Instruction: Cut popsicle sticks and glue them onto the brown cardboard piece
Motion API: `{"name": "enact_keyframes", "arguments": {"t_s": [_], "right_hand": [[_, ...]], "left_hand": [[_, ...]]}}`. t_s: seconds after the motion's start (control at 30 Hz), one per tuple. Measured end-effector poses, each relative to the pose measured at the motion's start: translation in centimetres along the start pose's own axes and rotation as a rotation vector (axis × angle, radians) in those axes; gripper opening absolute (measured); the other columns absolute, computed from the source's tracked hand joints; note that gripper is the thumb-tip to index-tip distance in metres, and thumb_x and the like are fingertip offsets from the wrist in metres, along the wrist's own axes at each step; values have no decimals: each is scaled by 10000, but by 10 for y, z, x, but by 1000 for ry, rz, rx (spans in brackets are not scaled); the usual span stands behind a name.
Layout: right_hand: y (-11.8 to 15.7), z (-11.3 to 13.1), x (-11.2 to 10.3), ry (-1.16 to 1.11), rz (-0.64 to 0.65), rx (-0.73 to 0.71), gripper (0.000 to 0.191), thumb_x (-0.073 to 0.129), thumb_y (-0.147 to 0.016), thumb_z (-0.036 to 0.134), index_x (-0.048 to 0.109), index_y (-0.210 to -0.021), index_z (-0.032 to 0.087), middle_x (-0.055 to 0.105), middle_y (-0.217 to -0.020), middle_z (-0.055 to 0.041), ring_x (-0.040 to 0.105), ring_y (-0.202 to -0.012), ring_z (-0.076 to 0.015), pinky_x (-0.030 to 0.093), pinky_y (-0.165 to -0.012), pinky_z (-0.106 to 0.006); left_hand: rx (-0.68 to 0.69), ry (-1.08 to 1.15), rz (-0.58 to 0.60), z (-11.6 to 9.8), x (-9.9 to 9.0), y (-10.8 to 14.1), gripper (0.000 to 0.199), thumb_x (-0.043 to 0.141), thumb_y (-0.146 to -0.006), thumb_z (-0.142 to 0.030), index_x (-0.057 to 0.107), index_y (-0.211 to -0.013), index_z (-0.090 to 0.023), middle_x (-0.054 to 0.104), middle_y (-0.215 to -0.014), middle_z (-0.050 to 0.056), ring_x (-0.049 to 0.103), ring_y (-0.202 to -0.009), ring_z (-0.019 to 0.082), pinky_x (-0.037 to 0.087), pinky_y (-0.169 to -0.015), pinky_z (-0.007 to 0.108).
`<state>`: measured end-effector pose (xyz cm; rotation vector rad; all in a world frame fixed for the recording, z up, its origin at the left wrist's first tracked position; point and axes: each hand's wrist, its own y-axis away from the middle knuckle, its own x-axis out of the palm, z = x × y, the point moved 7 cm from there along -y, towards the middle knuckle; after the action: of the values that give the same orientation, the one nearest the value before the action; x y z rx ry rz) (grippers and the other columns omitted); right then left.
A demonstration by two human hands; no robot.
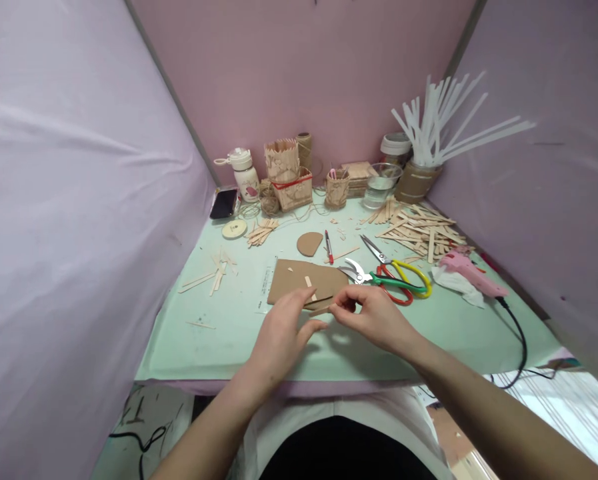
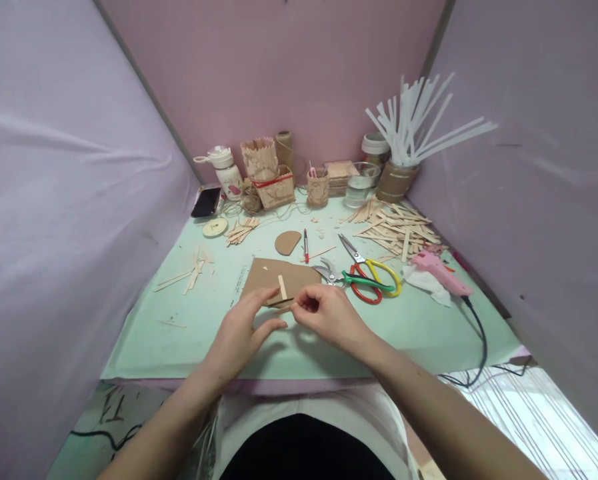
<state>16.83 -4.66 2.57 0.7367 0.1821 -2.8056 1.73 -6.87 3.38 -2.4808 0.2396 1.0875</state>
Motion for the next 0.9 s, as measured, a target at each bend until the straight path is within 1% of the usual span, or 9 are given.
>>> {"name": "enact_keyframes", "arguments": {"t_s": [0.13,0.23,0.4,0.5,0.6,0.67,0.73,0.8,0.9], "right_hand": [[3,4,2,67,112,-56,147,586,-779,225,659,-658,185,631,-617,8,551,-589,-128,390,-558,-237],[6,4,7,94,158,-76,134,591,-780,212,663,-671,187,630,-619,13,562,-596,-128,387,-554,-232],[8,7,10,111,199,-59,159,590,-820,243,679,-698,195,657,-651,2,591,-617,-144,409,-569,-246],[7,6,0,156,202,-73,200,610,-855,363,703,-956,217,717,-838,-31,646,-752,-187,473,-664,-280],[5,-11,-25,435,25,-85,659,697,-774,494,508,-1338,210,648,-1226,-132,605,-1098,-306,488,-880,-403],[6,-31,-37,725,-59,-44,860,748,-688,561,446,-1388,163,533,-1371,-216,483,-1259,-412,429,-973,-510],[9,-54,-43,925,-88,26,955,752,-643,616,425,-1395,126,501,-1387,-266,425,-1293,-472,386,-990,-574],[14,-72,-42,1011,-78,71,1017,735,-626,651,391,-1414,109,478,-1408,-279,420,-1291,-479,351,-1009,-588],[19,-81,-38,1042,-76,85,1025,701,-648,656,354,-1429,90,476,-1409,-277,447,-1261,-459,322,-1025,-566]], "left_hand": [[-191,239,328,3,11,-3,233,627,-864,-214,722,-1074,-242,759,-1062,11,686,-969,201,500,-847,284],[-240,291,383,3,17,-7,186,621,-832,-184,774,-923,-236,782,-918,-11,693,-853,183,488,-770,253],[-261,310,297,11,24,-7,160,636,-796,-202,795,-796,-229,773,-764,0,671,-702,178,467,-667,255],[-353,411,215,22,22,-3,124,674,-768,-240,796,-755,-221,765,-723,16,665,-678,186,473,-640,261],[-505,595,141,38,22,3,113,699,-742,-257,789,-716,-195,759,-706,40,676,-704,194,505,-675,269],[-566,720,94,47,22,7,113,713,-731,-266,782,-699,-183,751,-692,48,680,-710,187,521,-702,272],[-598,832,55,54,24,11,113,723,-728,-275,781,-715,-178,752,-706,53,683,-714,176,532,-713,272],[-618,914,27,57,26,15,115,732,-725,-276,782,-738,-173,754,-718,58,687,-716,167,539,-708,265],[-653,987,-14,59,28,18,122,763,-696,-276,779,-737,-162,748,-704,57,693,-712,164,555,-708,267]]}}
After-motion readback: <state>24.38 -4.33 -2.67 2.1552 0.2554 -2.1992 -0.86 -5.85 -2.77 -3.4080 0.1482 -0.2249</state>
